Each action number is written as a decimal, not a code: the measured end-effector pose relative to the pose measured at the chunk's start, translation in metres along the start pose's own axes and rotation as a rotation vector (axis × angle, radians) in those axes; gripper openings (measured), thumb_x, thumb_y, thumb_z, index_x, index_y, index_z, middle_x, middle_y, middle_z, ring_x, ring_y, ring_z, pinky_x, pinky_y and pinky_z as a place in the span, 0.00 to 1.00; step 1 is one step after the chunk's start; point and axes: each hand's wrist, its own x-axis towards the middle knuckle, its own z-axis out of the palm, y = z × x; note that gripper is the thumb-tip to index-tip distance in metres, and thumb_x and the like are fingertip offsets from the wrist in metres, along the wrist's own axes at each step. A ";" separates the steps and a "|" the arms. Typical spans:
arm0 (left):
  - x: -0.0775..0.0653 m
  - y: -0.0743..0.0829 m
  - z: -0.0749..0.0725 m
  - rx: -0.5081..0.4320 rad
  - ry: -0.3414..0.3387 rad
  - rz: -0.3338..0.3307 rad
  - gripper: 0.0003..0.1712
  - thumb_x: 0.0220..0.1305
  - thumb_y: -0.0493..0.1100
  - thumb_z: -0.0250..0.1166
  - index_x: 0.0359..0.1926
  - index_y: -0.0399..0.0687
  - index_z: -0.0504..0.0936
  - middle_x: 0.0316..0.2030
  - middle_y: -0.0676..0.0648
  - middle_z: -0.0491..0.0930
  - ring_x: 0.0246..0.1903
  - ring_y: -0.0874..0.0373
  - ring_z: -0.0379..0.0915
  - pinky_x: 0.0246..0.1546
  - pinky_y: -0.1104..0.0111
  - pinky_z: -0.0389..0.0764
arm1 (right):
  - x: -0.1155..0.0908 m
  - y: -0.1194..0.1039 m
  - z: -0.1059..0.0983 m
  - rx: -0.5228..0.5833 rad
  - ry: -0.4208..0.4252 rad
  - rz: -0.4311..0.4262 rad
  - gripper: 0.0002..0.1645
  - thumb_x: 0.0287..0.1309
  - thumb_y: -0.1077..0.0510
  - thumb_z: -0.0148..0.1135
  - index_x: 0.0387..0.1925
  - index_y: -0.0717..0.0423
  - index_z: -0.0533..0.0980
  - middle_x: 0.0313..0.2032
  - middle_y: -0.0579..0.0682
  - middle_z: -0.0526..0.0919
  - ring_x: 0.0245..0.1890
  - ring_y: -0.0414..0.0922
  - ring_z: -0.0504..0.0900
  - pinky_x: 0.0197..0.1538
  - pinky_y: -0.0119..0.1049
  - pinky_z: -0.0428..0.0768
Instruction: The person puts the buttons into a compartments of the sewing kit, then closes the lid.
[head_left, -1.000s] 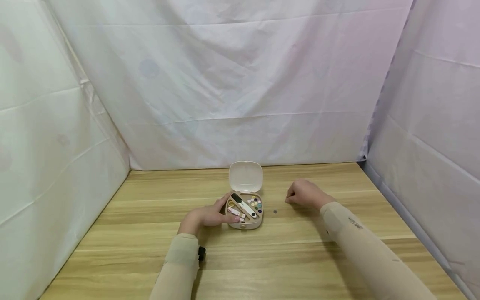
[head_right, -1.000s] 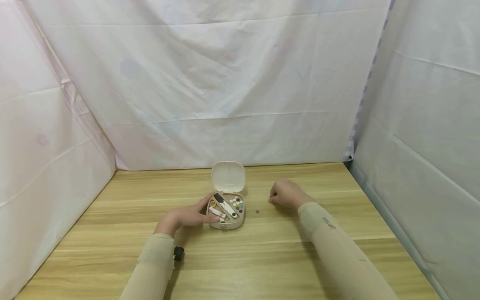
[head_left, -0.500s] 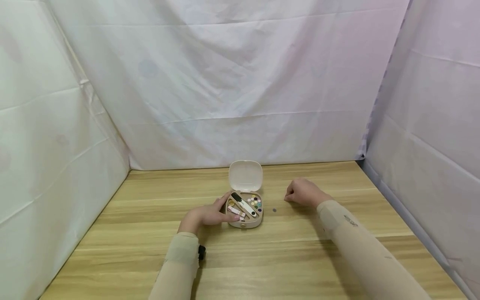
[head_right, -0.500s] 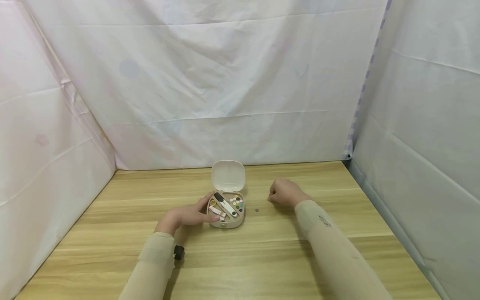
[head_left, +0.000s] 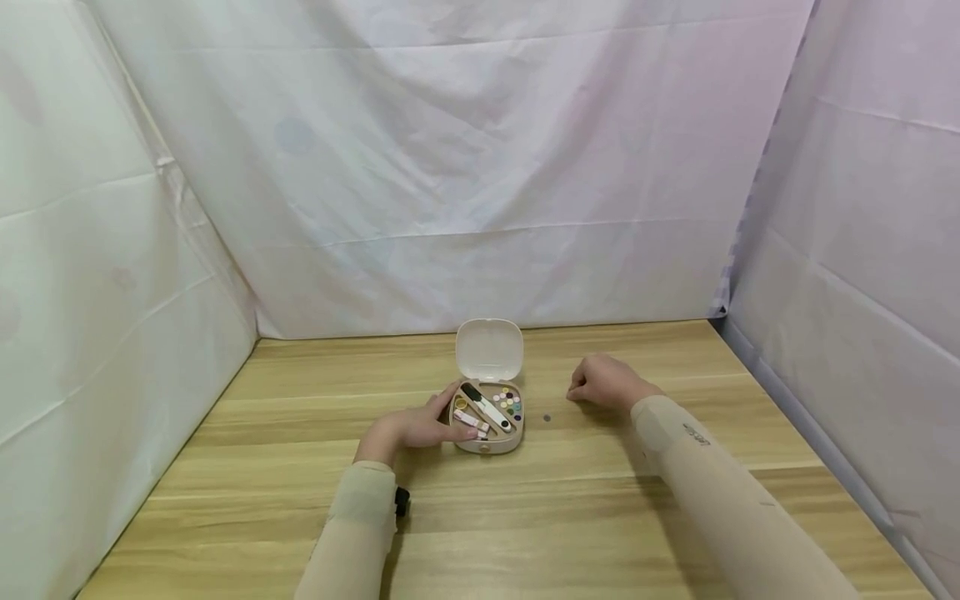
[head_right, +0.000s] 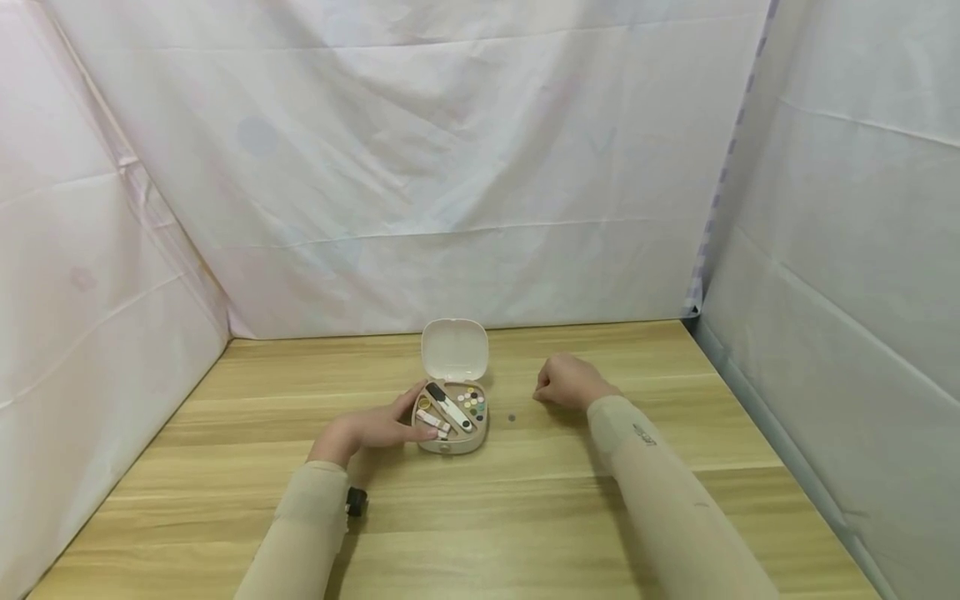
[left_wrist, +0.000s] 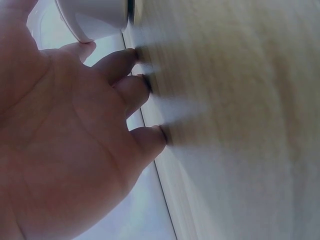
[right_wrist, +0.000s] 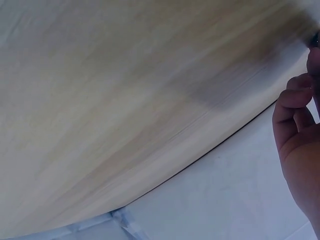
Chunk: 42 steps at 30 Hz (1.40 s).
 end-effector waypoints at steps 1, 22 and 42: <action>0.000 0.000 0.000 0.000 0.000 -0.002 0.63 0.66 0.69 0.70 0.87 0.69 0.39 0.87 0.36 0.41 0.84 0.30 0.40 0.81 0.33 0.51 | 0.000 0.000 0.000 -0.002 0.001 -0.002 0.12 0.68 0.53 0.73 0.27 0.45 0.89 0.35 0.43 0.91 0.27 0.39 0.72 0.37 0.36 0.74; 0.004 -0.001 -0.001 0.000 -0.001 -0.011 0.63 0.65 0.70 0.70 0.87 0.71 0.40 0.87 0.37 0.40 0.85 0.31 0.38 0.81 0.33 0.50 | 0.005 -0.009 -0.011 -0.075 -0.052 -0.004 0.14 0.66 0.53 0.74 0.23 0.45 0.86 0.25 0.40 0.85 0.25 0.39 0.72 0.34 0.35 0.73; -0.001 -0.001 0.001 -0.039 -0.002 -0.026 0.63 0.65 0.68 0.72 0.87 0.71 0.40 0.87 0.38 0.39 0.85 0.31 0.36 0.81 0.32 0.48 | 0.000 0.001 0.001 -0.028 0.014 -0.035 0.05 0.66 0.53 0.74 0.33 0.44 0.92 0.38 0.42 0.93 0.35 0.37 0.84 0.46 0.43 0.87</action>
